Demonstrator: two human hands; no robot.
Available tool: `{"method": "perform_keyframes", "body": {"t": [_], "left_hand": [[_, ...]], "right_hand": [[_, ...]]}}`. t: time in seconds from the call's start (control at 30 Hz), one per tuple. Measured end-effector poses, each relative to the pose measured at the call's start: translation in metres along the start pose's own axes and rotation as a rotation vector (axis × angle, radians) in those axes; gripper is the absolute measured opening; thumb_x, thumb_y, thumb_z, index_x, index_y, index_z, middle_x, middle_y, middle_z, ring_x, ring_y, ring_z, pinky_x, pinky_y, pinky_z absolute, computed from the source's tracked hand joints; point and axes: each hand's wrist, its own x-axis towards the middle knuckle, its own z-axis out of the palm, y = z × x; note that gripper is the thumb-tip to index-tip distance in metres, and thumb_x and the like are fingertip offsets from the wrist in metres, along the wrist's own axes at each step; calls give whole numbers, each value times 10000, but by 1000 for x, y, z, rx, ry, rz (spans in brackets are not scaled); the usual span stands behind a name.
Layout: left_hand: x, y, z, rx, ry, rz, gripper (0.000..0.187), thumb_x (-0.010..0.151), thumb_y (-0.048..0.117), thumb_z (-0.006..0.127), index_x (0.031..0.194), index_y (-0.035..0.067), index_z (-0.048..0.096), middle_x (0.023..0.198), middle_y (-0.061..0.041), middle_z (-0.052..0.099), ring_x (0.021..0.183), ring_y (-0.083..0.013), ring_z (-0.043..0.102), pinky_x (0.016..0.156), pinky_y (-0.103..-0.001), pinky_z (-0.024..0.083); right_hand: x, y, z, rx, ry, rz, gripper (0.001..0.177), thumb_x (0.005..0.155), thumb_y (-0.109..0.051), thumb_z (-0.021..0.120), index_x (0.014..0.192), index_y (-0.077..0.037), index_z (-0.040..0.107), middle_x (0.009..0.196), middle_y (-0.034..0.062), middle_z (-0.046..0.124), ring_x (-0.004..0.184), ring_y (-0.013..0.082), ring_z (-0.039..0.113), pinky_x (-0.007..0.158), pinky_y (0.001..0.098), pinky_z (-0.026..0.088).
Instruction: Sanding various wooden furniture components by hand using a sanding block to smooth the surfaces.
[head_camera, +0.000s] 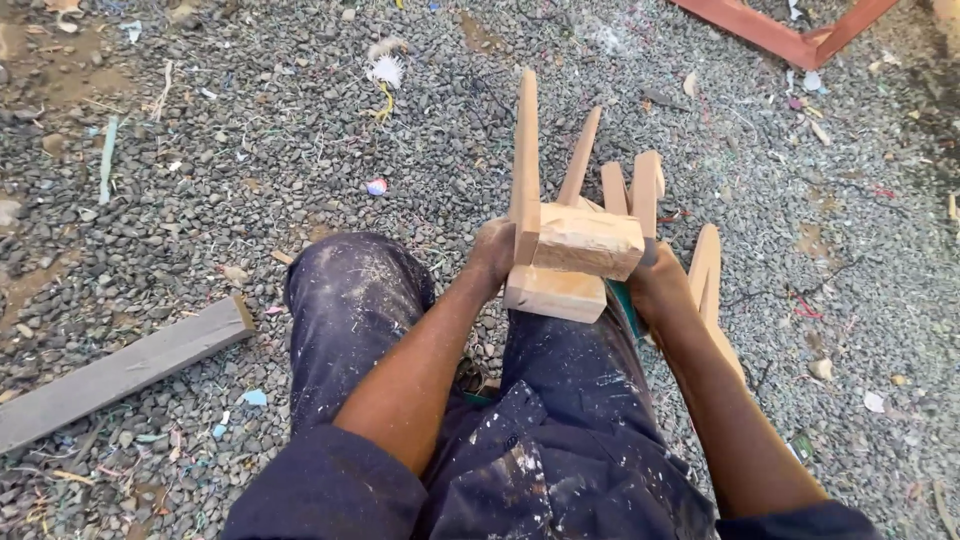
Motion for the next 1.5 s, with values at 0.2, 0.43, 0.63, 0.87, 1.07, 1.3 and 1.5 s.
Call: {"method": "perform_keyframes", "body": {"t": [0.2, 0.43, 0.63, 0.87, 1.07, 1.3, 1.5], "left_hand": [[-11, 0, -5, -100, 2, -7, 418, 798, 339, 608, 1070, 88, 802, 1075, -211, 742, 1161, -455, 621, 925, -485, 501], [5, -28, -2, -244, -48, -7, 444, 814, 305, 619, 1123, 25, 773, 1108, -245, 726, 1152, -449, 626, 946, -469, 493], [-28, -1, -16, -172, -89, 58, 464, 832, 266, 600, 1176, -11, 740, 1188, -301, 689, 1252, -463, 565, 998, -532, 455], [-26, 1, -4, -157, -142, 49, 462, 835, 271, 607, 1184, -2, 735, 1188, -278, 696, 1221, -434, 585, 981, -514, 472], [-20, -4, -8, -165, -148, 27, 460, 837, 275, 612, 1191, 6, 731, 1187, -260, 702, 1194, -409, 602, 967, -498, 487], [-5, -20, -6, -153, -183, 13, 459, 840, 281, 618, 1199, 15, 725, 1187, -237, 709, 1162, -380, 622, 950, -479, 505], [19, -108, -36, -144, -204, -7, 458, 843, 285, 623, 1206, 23, 721, 1187, -218, 715, 1135, -355, 638, 935, -463, 519]], "right_hand": [[-6, 15, 1, 188, -43, 59, 545, 710, -335, 915, 1087, -30, 665, 843, 140, 614, 803, 321, 659, 684, 432, 572], [46, 39, 8, 323, -19, 4, 582, 803, -430, 823, 1116, 21, 631, 865, 183, 599, 838, 388, 647, 689, 512, 556], [16, 44, 4, 393, -68, 89, 424, 825, -321, 823, 1002, 20, 644, 768, 186, 602, 670, 357, 676, 543, 509, 592], [16, 2, -2, 131, -81, 36, 662, 767, -348, 828, 1287, -16, 589, 1031, 203, 589, 979, 375, 596, 826, 500, 496], [-4, -5, -16, -149, -209, 40, 764, 703, -353, 869, 1316, 12, 594, 1051, 231, 581, 1001, 420, 608, 852, 510, 495], [30, 10, -17, -129, -291, -11, 745, 698, -333, 872, 1357, -69, 648, 1162, 220, 662, 1091, 457, 642, 931, 525, 493], [39, 8, -6, 21, -442, -51, 879, 644, -358, 864, 1420, -44, 599, 1358, 267, 612, 1278, 504, 546, 1103, 560, 412]]}}
